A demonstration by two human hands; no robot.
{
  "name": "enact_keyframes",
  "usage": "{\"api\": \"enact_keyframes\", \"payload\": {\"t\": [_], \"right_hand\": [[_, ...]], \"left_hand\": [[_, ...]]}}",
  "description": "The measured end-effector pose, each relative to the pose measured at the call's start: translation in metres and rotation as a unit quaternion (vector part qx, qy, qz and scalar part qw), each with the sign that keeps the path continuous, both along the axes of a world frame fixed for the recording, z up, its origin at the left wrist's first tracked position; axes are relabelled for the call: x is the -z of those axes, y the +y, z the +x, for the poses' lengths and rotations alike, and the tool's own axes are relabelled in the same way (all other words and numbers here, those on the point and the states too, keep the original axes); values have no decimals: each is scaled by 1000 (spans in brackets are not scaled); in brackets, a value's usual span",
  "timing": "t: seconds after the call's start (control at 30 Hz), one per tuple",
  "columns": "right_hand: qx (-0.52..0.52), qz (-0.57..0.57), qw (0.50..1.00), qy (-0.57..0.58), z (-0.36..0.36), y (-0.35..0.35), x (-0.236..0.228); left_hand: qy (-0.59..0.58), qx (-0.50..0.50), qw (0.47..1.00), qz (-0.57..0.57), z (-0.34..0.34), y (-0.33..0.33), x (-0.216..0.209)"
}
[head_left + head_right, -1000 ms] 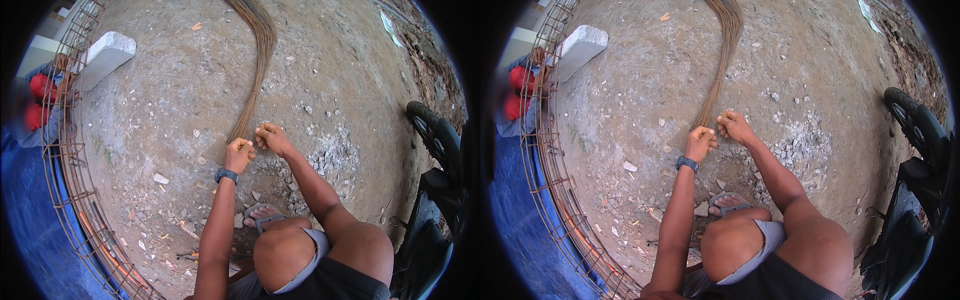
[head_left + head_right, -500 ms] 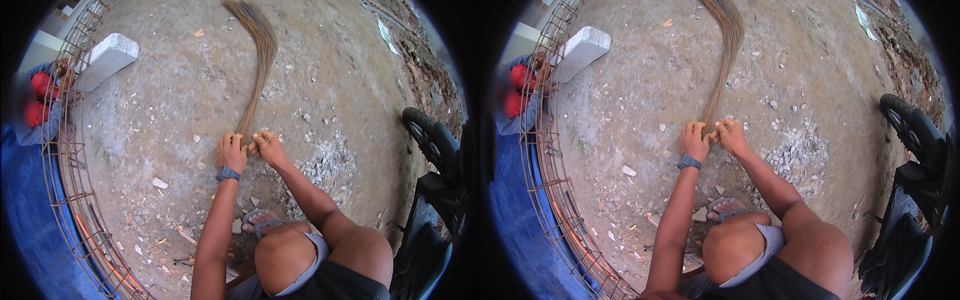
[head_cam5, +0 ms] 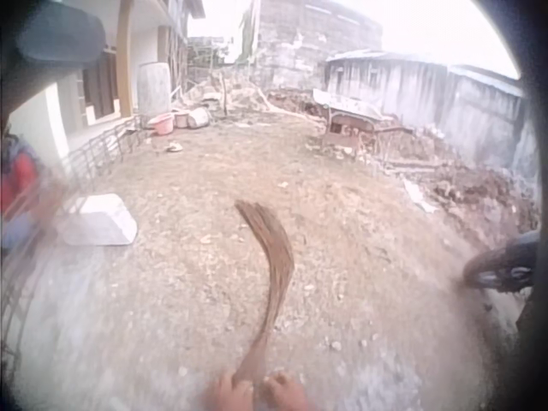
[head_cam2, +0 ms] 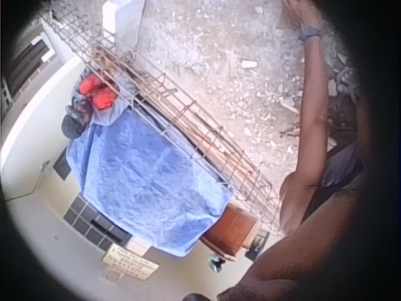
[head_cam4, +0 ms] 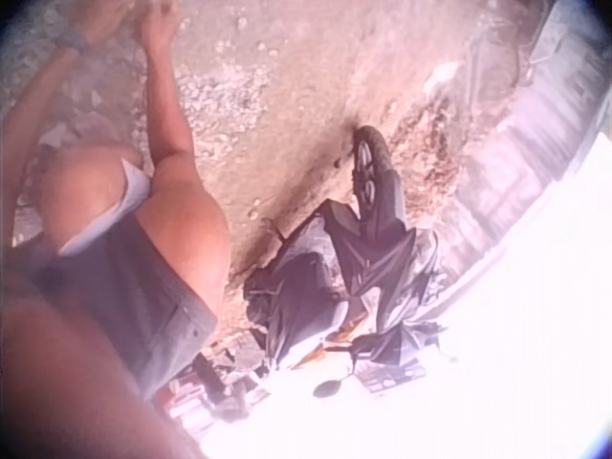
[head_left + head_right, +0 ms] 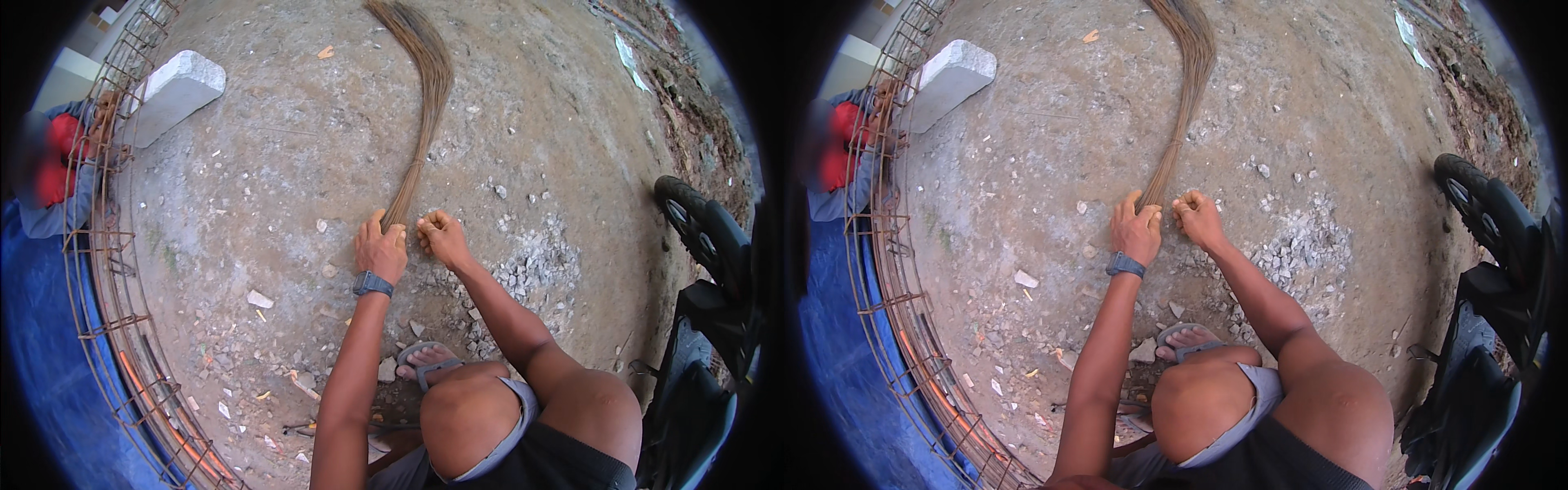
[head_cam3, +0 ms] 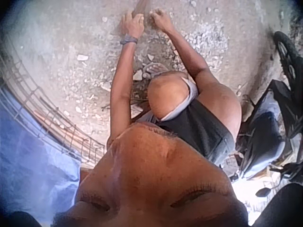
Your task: The person assembles a rebar cage by tying intersecting steel bars together using wire and pliers. The person repeatedly bends wire, wraps it around bar intersections, and twists it to secure the structure.
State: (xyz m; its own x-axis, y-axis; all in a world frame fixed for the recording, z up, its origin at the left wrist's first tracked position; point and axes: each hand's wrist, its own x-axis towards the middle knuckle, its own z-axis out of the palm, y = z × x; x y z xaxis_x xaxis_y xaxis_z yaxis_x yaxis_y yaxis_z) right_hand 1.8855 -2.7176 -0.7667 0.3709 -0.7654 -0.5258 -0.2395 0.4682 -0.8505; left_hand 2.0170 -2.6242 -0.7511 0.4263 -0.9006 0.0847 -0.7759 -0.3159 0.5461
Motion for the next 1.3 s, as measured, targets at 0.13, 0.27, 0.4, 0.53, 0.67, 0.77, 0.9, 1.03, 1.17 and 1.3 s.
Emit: {"api": "enact_keyframes", "payload": {"t": [0.13,0.27,0.4,0.53,0.67,0.77,0.9,1.03,1.17,1.3], "right_hand": [[10,15,1000,-7,2,-2,0],[47,57,997,-27,6,-3,0],[14,27,1000,3,18,-5,2],[-8,-1,1000,9,20,-6,14],[25,-15,999,14,19,-7,20],[78,6,997,-14,17,-2,12],[71,13,997,-41,18,10,-5],[48,-40,998,4,11,17,1],[-25,37,997,-68,26,93,-10],[-7,102,988,-115,13,125,-17]], "left_hand": [[50,-31,998,-9,-2,-2,1],[54,-25,998,3,-4,0,-2],[124,-42,991,-17,3,-1,5],[143,-49,988,-35,4,-2,8],[124,-54,990,-50,7,-2,11],[91,-51,994,-16,8,0,6],[32,-34,998,-29,11,6,8],[4,-1,998,-62,4,13,11],[84,46,991,-89,34,24,25],[282,-3,958,-58,56,35,0]]}}
